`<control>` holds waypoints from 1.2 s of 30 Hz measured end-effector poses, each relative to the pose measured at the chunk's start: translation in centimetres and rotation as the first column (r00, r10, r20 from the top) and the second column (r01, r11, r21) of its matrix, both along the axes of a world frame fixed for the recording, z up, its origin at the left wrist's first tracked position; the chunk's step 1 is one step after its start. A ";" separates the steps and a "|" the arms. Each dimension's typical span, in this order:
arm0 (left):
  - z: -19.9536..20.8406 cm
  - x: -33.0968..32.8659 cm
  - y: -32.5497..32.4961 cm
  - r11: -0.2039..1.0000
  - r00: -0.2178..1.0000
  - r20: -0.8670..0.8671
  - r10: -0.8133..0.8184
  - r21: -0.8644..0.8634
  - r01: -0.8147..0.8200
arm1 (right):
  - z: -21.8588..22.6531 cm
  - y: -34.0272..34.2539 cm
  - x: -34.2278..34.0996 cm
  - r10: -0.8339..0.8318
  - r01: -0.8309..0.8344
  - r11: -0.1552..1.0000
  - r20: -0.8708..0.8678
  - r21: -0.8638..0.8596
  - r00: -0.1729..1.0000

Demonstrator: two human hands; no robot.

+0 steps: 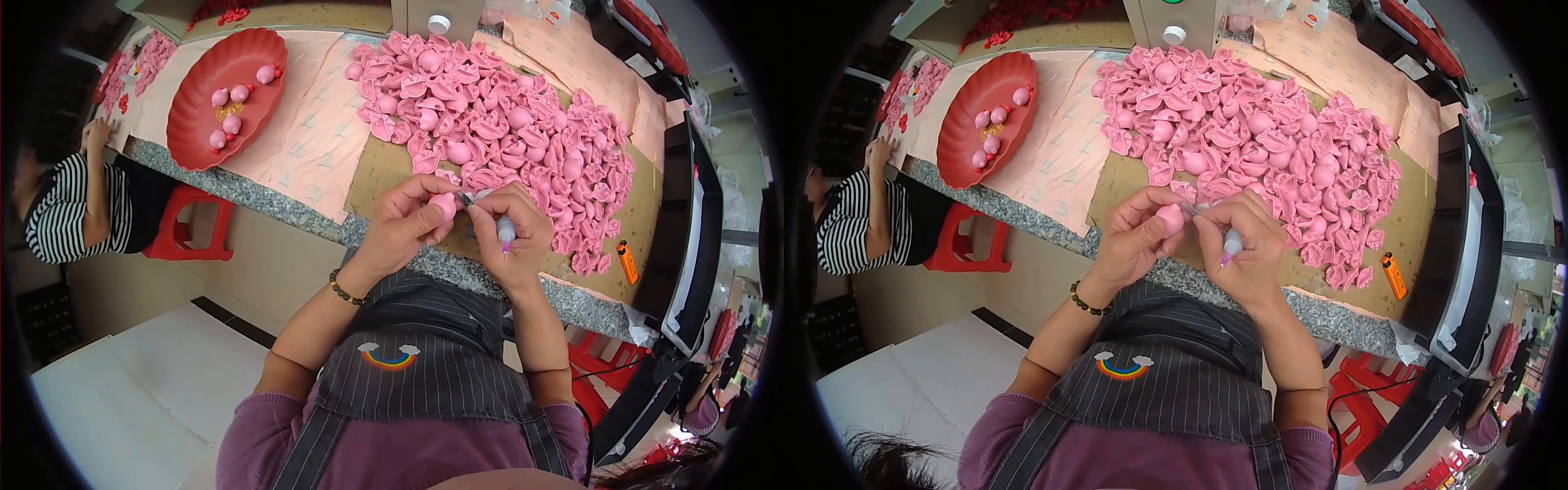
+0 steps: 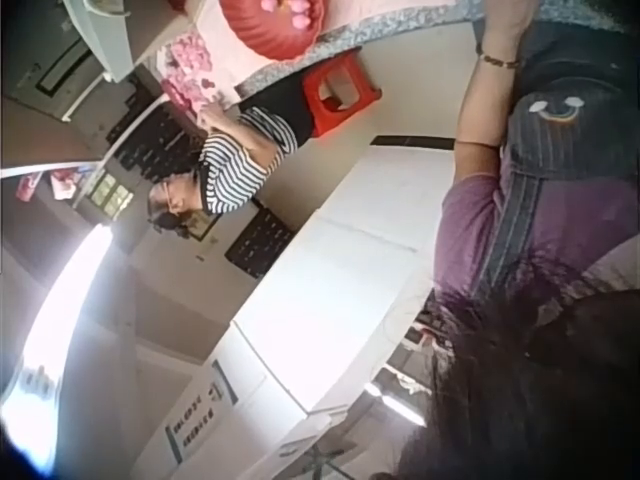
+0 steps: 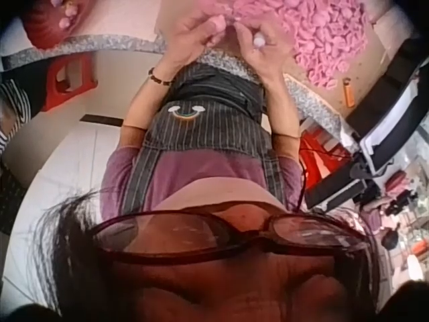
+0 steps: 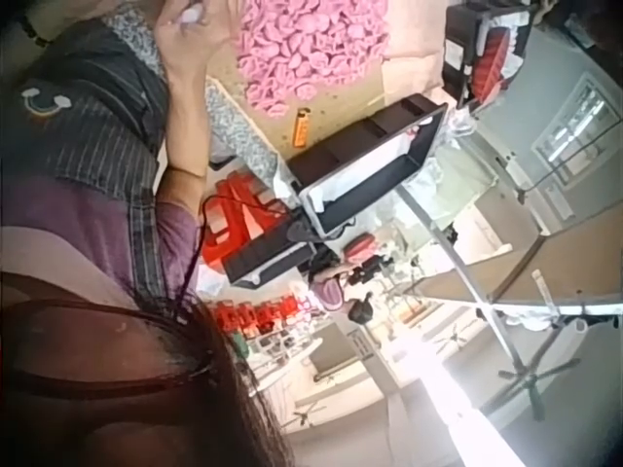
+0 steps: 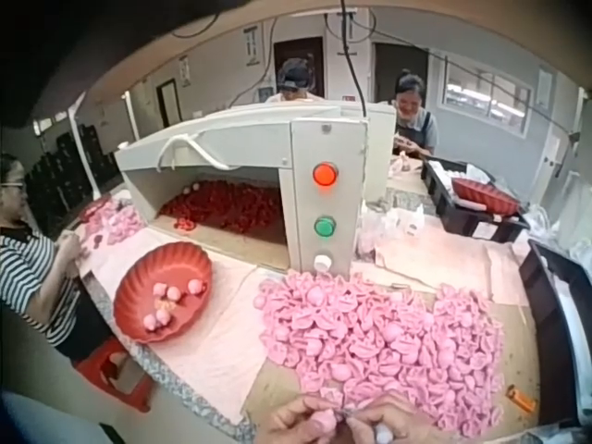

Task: Apply adhesive to small pink plastic toy components and assemble them into larger parts.

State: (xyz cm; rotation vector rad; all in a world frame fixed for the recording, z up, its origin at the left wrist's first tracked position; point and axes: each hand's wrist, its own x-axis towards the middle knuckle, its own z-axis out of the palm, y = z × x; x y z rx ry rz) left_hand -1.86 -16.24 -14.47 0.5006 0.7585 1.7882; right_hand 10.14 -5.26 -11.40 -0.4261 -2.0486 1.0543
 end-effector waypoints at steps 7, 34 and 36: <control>0.0 0.1 0.0 0.999 1.000 0.010 0.028 0.021 -0.029 | 0.1 0.3 -0.2 0.005 -0.006 0.986 0.008 0.165 1.000; 0.6 0.1 0.0 0.998 0.977 -0.210 -0.028 -0.055 0.017 | 0.3 0.4 -0.3 0.022 -0.009 0.922 -0.030 0.386 0.999; 0.6 0.1 0.0 0.998 0.975 -0.219 -0.033 -0.056 0.022 | 0.3 0.4 -0.4 0.027 -0.010 0.916 -0.035 0.401 0.999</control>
